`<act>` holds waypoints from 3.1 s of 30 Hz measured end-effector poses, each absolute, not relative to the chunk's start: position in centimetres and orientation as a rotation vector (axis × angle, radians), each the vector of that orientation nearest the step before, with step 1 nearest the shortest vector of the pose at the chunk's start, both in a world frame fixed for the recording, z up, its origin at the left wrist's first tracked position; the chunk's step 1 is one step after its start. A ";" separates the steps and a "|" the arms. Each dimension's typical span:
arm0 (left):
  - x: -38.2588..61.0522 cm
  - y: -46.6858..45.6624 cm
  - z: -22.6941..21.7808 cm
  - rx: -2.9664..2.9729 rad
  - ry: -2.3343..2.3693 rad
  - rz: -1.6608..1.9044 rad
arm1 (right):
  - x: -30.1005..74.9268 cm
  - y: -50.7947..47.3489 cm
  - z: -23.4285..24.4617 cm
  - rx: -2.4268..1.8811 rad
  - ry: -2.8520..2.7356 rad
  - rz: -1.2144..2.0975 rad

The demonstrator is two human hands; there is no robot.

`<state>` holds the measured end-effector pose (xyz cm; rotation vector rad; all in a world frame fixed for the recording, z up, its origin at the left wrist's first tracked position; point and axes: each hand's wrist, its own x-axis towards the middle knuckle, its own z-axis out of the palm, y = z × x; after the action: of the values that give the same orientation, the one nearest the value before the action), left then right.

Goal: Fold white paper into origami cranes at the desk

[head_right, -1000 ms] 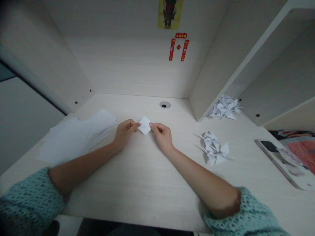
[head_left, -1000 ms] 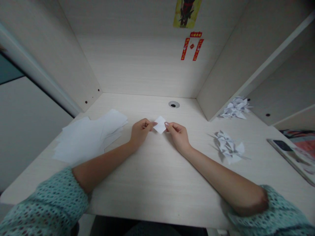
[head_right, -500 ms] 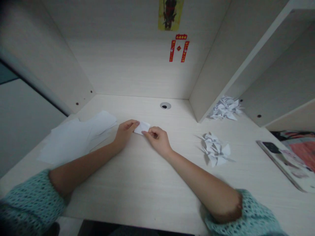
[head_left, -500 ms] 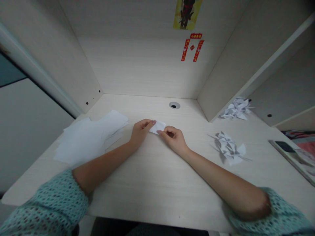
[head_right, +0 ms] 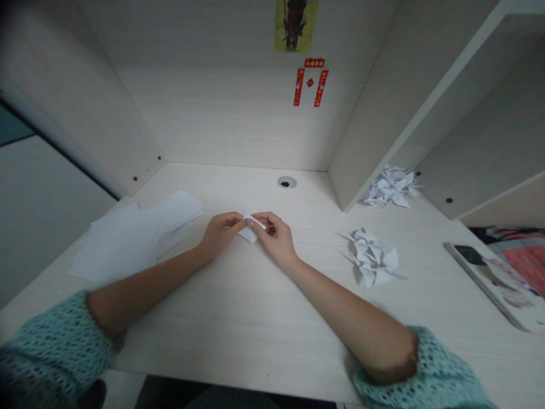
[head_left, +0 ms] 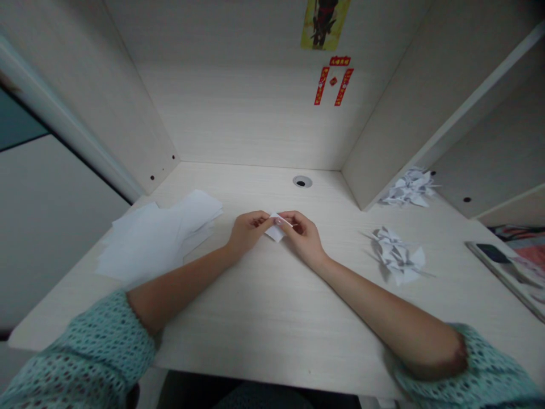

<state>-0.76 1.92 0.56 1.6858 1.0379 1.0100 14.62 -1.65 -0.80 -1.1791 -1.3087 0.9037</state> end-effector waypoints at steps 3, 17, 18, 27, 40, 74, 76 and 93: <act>-0.7 1.6 0.8 1.742 1.038 0.961 | 14.8 -1.5 -0.9 -1.164 -1.272 0.929; -0.8 1.6 0.8 1.860 1.032 0.864 | 15.0 -1.3 -0.9 -1.093 -1.192 1.075; -0.8 1.6 0.7 1.858 1.041 0.867 | 15.0 -1.3 -0.8 -1.097 -1.181 1.069; -0.5 1.6 0.7 1.779 1.055 0.846 | 15.0 -1.3 -0.9 -1.092 -1.043 1.085; -0.8 1.9 0.3 1.815 1.197 0.831 | 15.0 -1.4 -0.8 -1.090 -0.965 1.110; -0.8 1.9 0.4 1.860 1.133 0.878 | 15.0 -1.2 -1.2 -1.091 -1.103 0.936; -0.8 1.7 0.8 1.872 1.144 0.890 | 15.0 -1.2 -1.2 -1.109 -1.085 0.942; -0.8 1.4 1.1 1.864 1.148 1.012 | 15.0 -1.1 -1.0 -1.242 -1.027 0.928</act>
<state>-0.80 1.37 1.07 1.8638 1.1475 1.0124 14.96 -1.09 -1.01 -1.2424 -1.0267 0.9276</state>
